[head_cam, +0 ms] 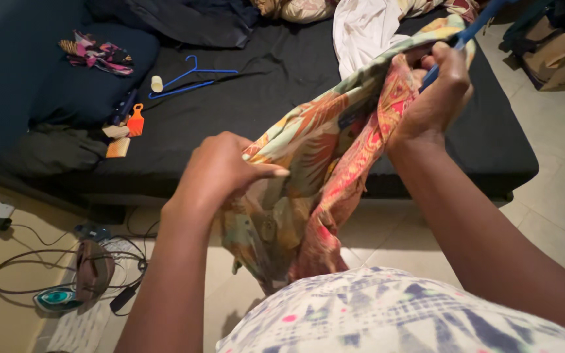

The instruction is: The person places a patterned shirt onto a blue hanger, adjusts the collar and sleeves, and hangs it in a closet. Then the person places a white shirt onto a blue hanger, buttons the collar, and hangs it in the same closet.

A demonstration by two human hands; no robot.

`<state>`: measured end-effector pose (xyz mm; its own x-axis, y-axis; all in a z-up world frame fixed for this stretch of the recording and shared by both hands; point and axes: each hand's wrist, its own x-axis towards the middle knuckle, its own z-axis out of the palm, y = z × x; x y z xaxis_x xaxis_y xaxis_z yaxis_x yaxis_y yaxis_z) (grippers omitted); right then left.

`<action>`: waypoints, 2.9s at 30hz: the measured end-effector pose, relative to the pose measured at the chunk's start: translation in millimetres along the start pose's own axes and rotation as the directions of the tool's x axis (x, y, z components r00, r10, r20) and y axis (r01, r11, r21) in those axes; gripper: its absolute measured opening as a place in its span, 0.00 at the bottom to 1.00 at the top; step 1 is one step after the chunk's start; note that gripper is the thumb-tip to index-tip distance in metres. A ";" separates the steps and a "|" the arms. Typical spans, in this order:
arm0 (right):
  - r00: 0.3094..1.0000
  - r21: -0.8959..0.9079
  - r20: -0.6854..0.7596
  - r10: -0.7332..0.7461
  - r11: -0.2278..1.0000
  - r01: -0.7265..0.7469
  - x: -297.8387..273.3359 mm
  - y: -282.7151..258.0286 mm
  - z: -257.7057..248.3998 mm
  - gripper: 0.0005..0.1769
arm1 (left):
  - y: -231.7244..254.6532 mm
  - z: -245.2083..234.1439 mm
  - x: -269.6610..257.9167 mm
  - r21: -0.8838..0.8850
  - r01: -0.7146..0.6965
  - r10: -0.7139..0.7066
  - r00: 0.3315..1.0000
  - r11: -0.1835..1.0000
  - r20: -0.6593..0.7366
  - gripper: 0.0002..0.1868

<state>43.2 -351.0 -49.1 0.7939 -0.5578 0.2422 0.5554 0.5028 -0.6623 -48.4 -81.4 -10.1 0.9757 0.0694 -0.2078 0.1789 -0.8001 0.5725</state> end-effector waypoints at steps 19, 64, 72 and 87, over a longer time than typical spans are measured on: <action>0.695 -0.437 0.382 0.609 0.782 -0.445 -17.4 -37.2 22.5 0.24 | -64.9 -22.5 7.6 -0.375 -0.115 -0.016 0.944 0.920 -0.328 0.17; 0.762 -0.028 0.032 0.646 0.763 -0.646 -66.7 0.7 72.0 0.10 | -85.0 156.0 37.8 -0.022 -0.457 0.451 0.884 0.889 -0.122 0.13; 0.829 -0.140 0.146 0.539 0.841 -0.522 -42.3 -21.0 58.3 0.13 | -123.3 94.7 43.9 0.160 0.184 -0.208 0.966 0.970 0.153 0.20; 0.910 -0.208 -0.153 0.386 0.888 -0.411 7.5 -35.2 9.0 0.10 | -207.0 104.9 77.3 -0.382 -0.006 0.028 0.998 0.924 0.053 0.16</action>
<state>31.8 -366.9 -17.6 0.8988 -0.4142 -0.1435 0.1149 0.5386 -0.8347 -23.3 27.1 -227.8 0.9722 0.0148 -0.2337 0.2080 -0.5127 0.8330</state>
